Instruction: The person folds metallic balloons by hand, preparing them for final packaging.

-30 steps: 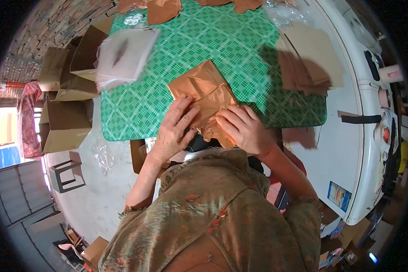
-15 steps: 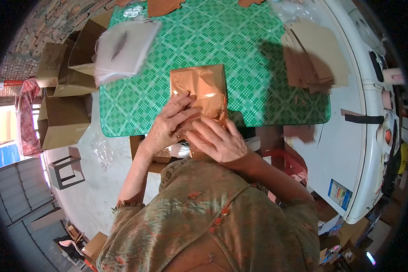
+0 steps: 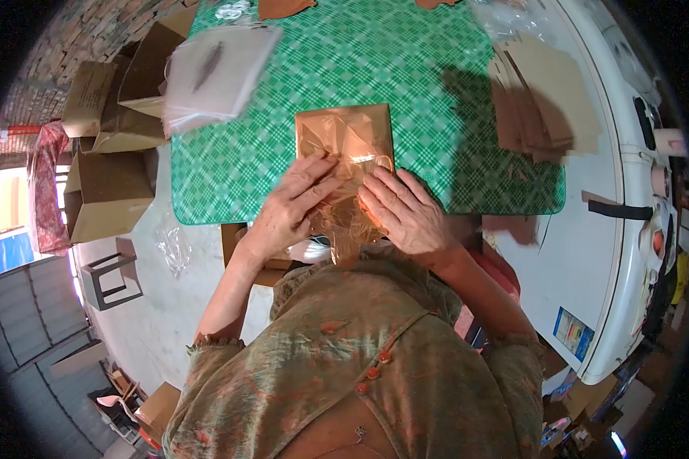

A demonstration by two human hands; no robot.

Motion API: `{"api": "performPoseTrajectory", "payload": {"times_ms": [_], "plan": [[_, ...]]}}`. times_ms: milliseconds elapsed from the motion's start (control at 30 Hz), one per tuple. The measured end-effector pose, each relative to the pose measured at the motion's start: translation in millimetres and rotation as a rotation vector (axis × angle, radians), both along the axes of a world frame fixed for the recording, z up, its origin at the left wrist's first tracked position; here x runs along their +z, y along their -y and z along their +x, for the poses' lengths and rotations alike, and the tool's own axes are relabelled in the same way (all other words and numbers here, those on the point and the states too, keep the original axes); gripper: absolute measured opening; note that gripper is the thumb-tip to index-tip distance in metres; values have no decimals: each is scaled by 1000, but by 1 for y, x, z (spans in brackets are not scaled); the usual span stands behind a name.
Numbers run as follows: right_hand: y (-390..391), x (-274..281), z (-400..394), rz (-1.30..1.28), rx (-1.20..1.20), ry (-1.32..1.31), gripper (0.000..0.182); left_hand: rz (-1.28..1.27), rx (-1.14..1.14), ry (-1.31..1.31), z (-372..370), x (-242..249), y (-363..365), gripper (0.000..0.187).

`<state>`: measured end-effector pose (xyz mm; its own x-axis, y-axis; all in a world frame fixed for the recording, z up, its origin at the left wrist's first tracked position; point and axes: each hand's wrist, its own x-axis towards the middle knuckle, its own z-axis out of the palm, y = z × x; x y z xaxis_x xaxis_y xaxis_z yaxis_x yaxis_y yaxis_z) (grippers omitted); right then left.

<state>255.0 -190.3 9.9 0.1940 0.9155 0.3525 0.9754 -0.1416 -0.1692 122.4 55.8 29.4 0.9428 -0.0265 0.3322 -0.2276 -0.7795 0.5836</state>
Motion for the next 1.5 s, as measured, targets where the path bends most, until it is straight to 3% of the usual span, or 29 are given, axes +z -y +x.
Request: {"api": "performPoseTrajectory", "payload": {"times_ms": [367, 567, 967, 1267, 1500], "plan": [[3, 9, 5, 85, 48, -87, 42, 22, 61, -19, -16, -2, -4, 47], [-1, 4, 13, 196, 50, -307, 39, -11, 72, -20, -15, -4, -5, 42], [-2, 7, 7, 231, -87, -321, 38, -19, 79, 45, -11, 3, -10, 39], [-11, 9, 2, 232, -273, -434, 12, -163, 156, -52, -13, -3, -9, 25], [-24, 11, 1, 134, -404, -353, 11, -49, 341, 29, -9, -4, -3, 18]]}}
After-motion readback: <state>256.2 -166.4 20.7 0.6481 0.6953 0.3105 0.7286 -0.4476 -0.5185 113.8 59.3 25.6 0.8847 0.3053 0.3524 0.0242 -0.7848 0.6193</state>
